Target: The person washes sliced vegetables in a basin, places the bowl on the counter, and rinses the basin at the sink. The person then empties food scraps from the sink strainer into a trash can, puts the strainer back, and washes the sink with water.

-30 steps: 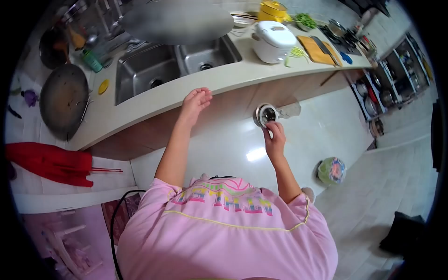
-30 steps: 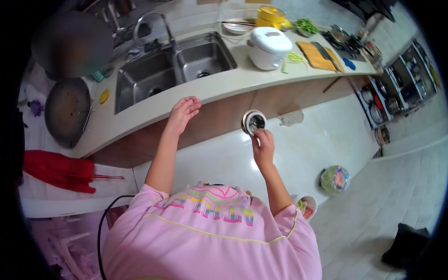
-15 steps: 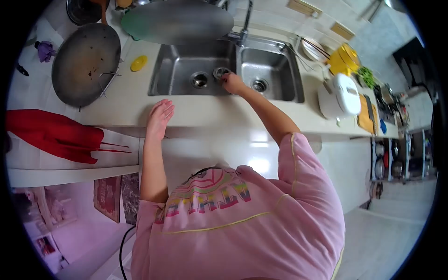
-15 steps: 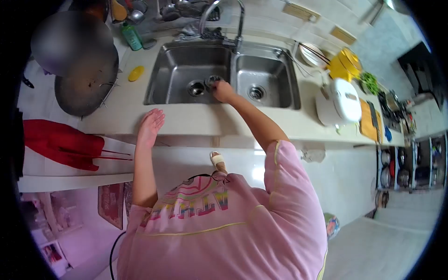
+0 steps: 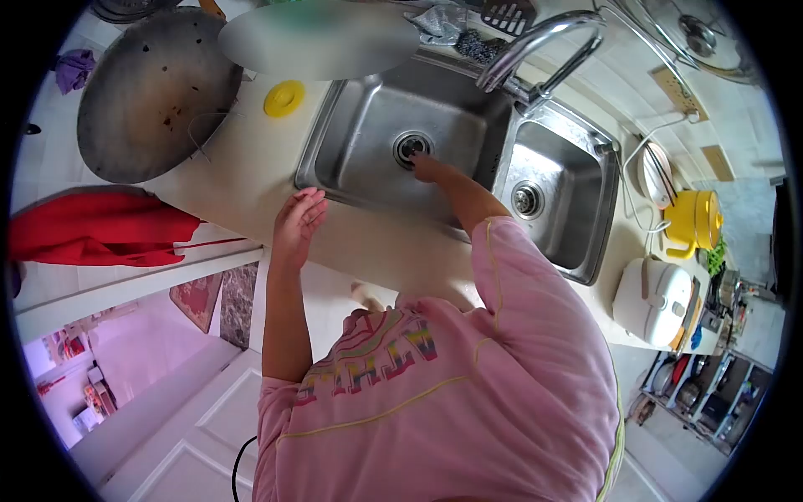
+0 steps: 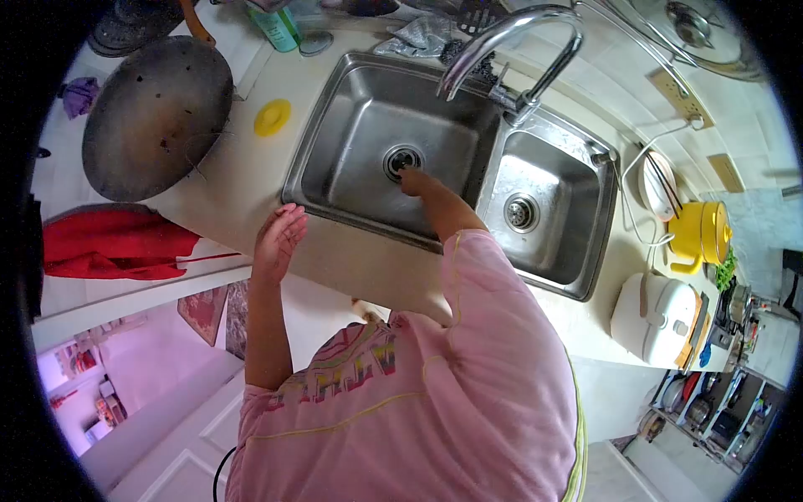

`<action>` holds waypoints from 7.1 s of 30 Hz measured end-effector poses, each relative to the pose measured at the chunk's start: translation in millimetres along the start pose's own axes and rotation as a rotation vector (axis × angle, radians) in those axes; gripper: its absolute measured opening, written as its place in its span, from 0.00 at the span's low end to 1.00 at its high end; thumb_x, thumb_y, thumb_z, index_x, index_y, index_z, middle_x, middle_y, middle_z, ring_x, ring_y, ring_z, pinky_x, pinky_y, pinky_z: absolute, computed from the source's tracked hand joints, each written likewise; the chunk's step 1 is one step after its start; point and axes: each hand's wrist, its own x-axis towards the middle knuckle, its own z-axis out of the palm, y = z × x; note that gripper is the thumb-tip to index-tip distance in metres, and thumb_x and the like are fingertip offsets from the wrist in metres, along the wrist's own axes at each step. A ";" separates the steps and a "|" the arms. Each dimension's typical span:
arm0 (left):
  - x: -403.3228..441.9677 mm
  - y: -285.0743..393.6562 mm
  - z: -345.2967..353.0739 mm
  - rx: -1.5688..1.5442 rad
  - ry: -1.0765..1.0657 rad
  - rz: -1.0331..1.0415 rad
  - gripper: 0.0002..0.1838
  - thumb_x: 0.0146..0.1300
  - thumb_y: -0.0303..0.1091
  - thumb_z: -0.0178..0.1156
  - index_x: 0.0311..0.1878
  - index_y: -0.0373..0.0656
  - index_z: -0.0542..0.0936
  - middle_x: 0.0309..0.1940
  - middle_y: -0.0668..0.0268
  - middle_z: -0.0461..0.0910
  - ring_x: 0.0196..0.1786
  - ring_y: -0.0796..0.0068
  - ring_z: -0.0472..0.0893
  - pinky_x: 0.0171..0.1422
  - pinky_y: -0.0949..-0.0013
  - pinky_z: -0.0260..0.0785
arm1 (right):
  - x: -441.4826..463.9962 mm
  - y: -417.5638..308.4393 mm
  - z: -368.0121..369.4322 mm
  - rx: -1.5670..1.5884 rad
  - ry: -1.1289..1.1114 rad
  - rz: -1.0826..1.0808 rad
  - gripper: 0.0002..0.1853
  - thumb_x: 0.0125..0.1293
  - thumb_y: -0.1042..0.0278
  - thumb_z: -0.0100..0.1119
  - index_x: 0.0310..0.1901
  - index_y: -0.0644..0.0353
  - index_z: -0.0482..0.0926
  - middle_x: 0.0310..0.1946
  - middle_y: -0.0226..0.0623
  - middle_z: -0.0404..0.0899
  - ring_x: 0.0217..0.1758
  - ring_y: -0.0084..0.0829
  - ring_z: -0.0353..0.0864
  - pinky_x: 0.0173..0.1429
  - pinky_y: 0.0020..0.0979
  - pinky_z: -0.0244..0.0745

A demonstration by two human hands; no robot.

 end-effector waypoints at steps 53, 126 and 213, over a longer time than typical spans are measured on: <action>81.1 -41.2 17.7 0.706 0.120 0.615 0.07 0.54 0.23 0.51 0.35 0.41 0.75 0.30 0.65 0.75 0.33 0.76 0.75 0.38 0.77 0.66 | 121.5 -147.8 -254.2 0.001 0.874 -0.187 0.16 0.50 0.65 0.55 0.43 0.54 0.75 0.43 0.39 0.73 0.49 0.39 0.70 0.52 0.34 0.66; 274.6 -213.4 141.8 -0.945 -0.850 -0.729 0.20 0.62 0.47 0.39 0.38 0.42 0.74 0.39 0.61 0.75 0.41 0.64 0.75 0.48 0.58 0.68 | -79.1 -12.4 -148.8 2.607 0.906 0.406 0.14 0.59 0.65 0.43 0.20 0.59 0.73 0.17 0.36 0.70 0.24 0.32 0.71 0.38 0.29 0.70; 181.7 -125.0 176.1 -0.423 -0.587 -0.501 0.15 0.62 0.45 0.47 0.30 0.43 0.70 0.20 0.69 0.69 0.18 0.83 0.66 0.21 0.79 0.61 | -87.8 -50.3 -132.5 2.642 0.865 0.597 0.13 0.57 0.60 0.48 0.39 0.58 0.75 0.37 0.43 0.76 0.40 0.42 0.73 0.46 0.38 0.67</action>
